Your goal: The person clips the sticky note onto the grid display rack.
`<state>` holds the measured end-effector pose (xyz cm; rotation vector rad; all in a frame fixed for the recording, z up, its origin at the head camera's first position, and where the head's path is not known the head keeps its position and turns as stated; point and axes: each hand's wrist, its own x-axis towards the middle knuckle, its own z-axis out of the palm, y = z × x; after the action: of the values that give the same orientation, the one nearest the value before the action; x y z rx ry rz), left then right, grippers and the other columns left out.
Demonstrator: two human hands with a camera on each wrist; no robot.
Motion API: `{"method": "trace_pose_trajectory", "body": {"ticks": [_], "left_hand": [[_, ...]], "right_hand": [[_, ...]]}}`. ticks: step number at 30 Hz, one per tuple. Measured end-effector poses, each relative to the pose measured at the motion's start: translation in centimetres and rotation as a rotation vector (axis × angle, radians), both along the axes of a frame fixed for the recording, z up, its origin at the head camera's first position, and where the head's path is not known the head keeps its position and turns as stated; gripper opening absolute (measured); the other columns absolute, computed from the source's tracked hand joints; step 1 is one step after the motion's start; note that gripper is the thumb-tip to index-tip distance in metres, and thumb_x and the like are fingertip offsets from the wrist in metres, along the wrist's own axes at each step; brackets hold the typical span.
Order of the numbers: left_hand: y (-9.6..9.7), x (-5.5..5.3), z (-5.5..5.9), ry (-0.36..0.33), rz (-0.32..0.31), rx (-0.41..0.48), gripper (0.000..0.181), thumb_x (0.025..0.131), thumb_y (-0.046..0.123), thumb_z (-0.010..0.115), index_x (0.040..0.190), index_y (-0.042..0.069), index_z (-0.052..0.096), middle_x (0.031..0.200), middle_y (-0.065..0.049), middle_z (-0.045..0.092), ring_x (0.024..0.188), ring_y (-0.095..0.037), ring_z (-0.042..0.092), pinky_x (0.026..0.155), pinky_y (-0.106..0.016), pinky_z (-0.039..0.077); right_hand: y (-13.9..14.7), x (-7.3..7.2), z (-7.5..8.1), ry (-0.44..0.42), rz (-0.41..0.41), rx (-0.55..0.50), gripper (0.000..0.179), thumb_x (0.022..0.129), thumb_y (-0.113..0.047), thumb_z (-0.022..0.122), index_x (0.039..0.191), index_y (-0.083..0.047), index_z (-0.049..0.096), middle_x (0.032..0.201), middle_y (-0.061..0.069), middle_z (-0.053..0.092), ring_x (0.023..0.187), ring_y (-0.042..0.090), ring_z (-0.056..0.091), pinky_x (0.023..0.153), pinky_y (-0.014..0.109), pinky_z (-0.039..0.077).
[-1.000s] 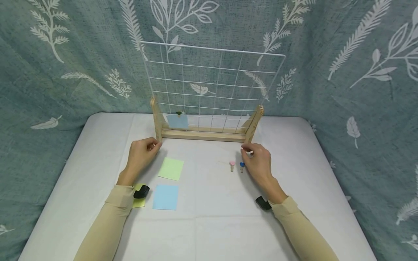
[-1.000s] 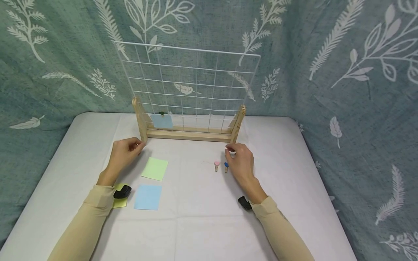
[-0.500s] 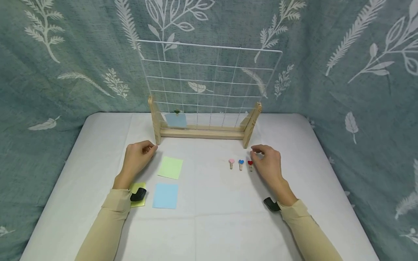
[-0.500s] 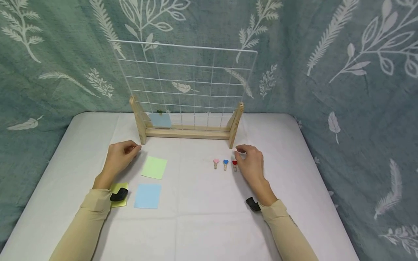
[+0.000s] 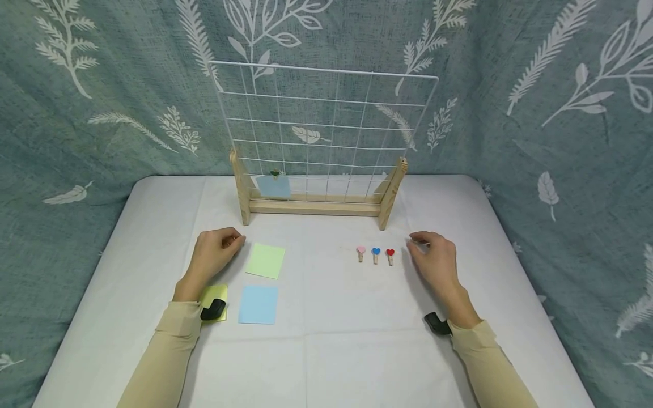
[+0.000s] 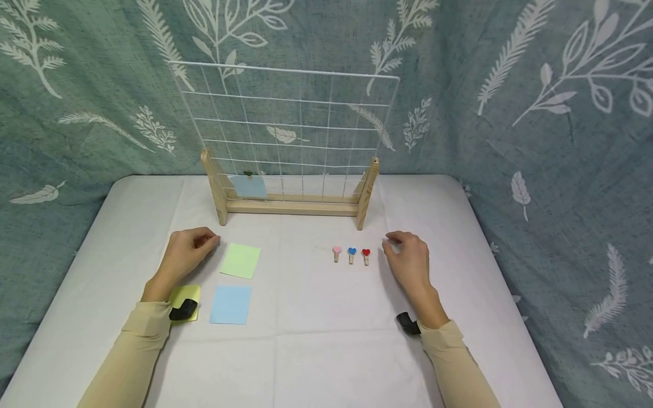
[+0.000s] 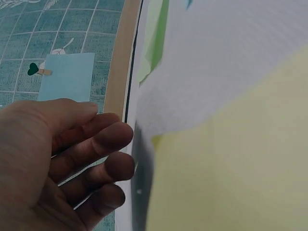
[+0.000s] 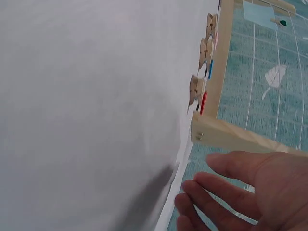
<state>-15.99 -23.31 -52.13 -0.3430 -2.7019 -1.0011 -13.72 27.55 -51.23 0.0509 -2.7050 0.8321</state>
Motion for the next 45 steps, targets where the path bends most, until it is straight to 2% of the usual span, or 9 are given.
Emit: {"method": "trace_pose_trajectory", "body": {"ticks": [8,14,21,28,39,45], "left_hand": [[0.5,-0.6,-0.6,-0.013,-0.031,0.002,0.016,0.098,0.017,0.076,0.083,0.011,0.077,0.058,0.007,0.061,0.053,-0.010,0.050,0.056,-0.028,0.041],[0.7,-0.7,-0.5,-0.024,-0.039,-0.006,0.010,0.095,0.015,0.078,0.088,0.009,0.079,0.065,0.002,0.065,0.058,-0.011,0.051,0.058,-0.027,0.041],[1.1,-0.8,-0.3,-0.088,-0.062,-0.028,0.008,0.093,0.020,0.082,0.091,0.013,0.078,0.072,0.002,0.067,0.064,-0.013,0.055,0.063,-0.029,0.044],[1.6,-0.9,-0.3,-0.166,-0.100,-0.043,0.018,0.087,0.022,0.088,0.098,0.013,0.078,0.074,0.003,0.065,0.065,-0.014,0.055,0.065,-0.031,0.044],[1.7,-0.5,-0.5,-0.213,-0.122,-0.033,0.025,0.084,0.019,0.090,0.105,0.012,0.077,0.075,0.004,0.065,0.066,-0.013,0.054,0.065,-0.030,0.044],[1.7,-0.5,-0.3,-0.228,-0.099,-0.038,0.025,0.083,0.019,0.091,0.102,0.013,0.076,0.075,0.003,0.065,0.066,-0.014,0.055,0.065,-0.030,0.044]], "right_hand": [[1.5,1.0,0.0,-0.080,-0.012,0.029,0.028,0.090,-0.004,0.080,0.116,0.005,0.076,0.116,0.027,0.075,0.111,0.046,0.069,0.098,0.061,0.050],[1.5,1.0,-0.1,-0.080,0.014,0.058,0.026,0.086,0.000,0.082,0.112,0.004,0.077,0.117,0.027,0.073,0.110,0.046,0.067,0.098,0.062,0.048],[1.4,0.8,-0.4,-0.090,0.008,0.056,0.028,0.086,0.001,0.082,0.113,0.004,0.077,0.119,0.026,0.072,0.112,0.046,0.065,0.100,0.062,0.046],[1.5,0.8,-0.6,-0.099,0.007,0.043,0.028,0.087,0.001,0.082,0.114,0.003,0.077,0.122,0.026,0.071,0.115,0.047,0.064,0.102,0.062,0.045],[1.8,1.0,-0.6,-0.105,0.027,0.039,0.029,0.086,0.001,0.083,0.115,0.002,0.077,0.123,0.026,0.071,0.115,0.045,0.064,0.100,0.062,0.046],[1.8,0.9,-0.7,-0.106,0.037,0.033,0.030,0.087,-0.001,0.083,0.116,0.001,0.076,0.123,0.025,0.071,0.114,0.045,0.064,0.098,0.061,0.046]]}}
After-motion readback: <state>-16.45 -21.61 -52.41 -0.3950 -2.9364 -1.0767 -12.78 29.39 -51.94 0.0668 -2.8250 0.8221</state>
